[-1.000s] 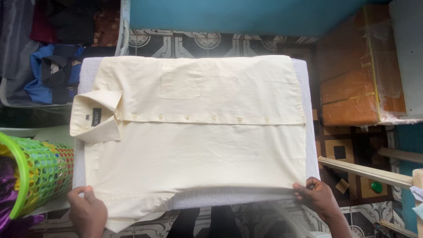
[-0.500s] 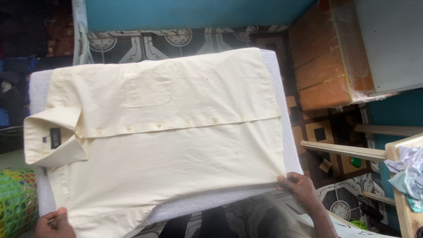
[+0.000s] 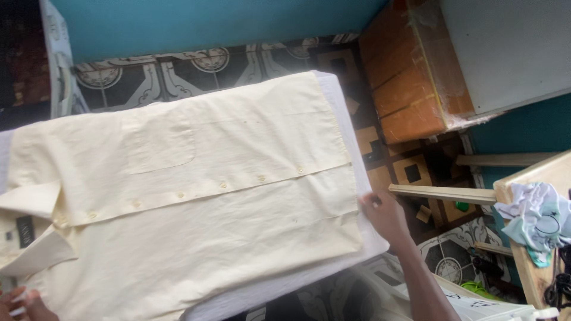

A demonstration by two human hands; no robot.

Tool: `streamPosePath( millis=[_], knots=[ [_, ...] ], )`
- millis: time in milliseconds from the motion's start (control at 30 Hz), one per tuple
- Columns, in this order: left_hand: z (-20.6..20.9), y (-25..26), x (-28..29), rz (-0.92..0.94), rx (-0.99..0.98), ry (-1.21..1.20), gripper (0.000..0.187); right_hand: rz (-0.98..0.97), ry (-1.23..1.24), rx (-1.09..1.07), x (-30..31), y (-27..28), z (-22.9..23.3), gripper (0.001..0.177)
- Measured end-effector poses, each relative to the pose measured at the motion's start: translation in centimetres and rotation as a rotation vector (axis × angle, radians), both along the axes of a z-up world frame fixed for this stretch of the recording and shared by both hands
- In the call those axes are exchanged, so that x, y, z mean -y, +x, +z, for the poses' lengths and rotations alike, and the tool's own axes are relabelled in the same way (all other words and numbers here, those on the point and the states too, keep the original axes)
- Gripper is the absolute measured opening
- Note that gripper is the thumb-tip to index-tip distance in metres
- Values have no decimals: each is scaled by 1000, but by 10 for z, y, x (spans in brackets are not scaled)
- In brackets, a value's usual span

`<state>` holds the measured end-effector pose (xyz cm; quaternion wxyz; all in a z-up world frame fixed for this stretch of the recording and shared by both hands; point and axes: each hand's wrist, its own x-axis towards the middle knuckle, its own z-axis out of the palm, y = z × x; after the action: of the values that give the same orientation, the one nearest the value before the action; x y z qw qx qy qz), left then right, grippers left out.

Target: The person buttons a shirt by hand while it is bunched on a surface, then spreads the shirt flat and smooths the fabric with their hands.

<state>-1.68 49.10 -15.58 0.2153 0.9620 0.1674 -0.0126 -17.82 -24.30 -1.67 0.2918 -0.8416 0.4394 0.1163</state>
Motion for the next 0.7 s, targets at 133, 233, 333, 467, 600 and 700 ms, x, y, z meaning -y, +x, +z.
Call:
streamPosePath(
  millis=[133, 233, 333, 467, 600, 700],
  knots=[
    [-12, 44, 10, -61, -35, -80, 48, -32, -13, 101, 6, 69, -5, 36],
    [-20, 70, 16, -85, -63, -151, 50, -43, -21, 98, 3, 104, -3, 37],
    [-27, 88, 18, -107, -81, -229, 53, -99, -13, 99, 4, 115, -9, 37],
    [-31, 90, 14, -165, -77, -375, 56, -95, 42, 79, 19, 116, -31, 31],
    [-24, 74, 10, -13, -169, -164, 64, -9, -19, 217, 28, 106, -46, 31],
    [-8, 61, 6, -25, 67, 17, 50, 71, -142, 291, 25, 102, -48, 31]
  ],
)
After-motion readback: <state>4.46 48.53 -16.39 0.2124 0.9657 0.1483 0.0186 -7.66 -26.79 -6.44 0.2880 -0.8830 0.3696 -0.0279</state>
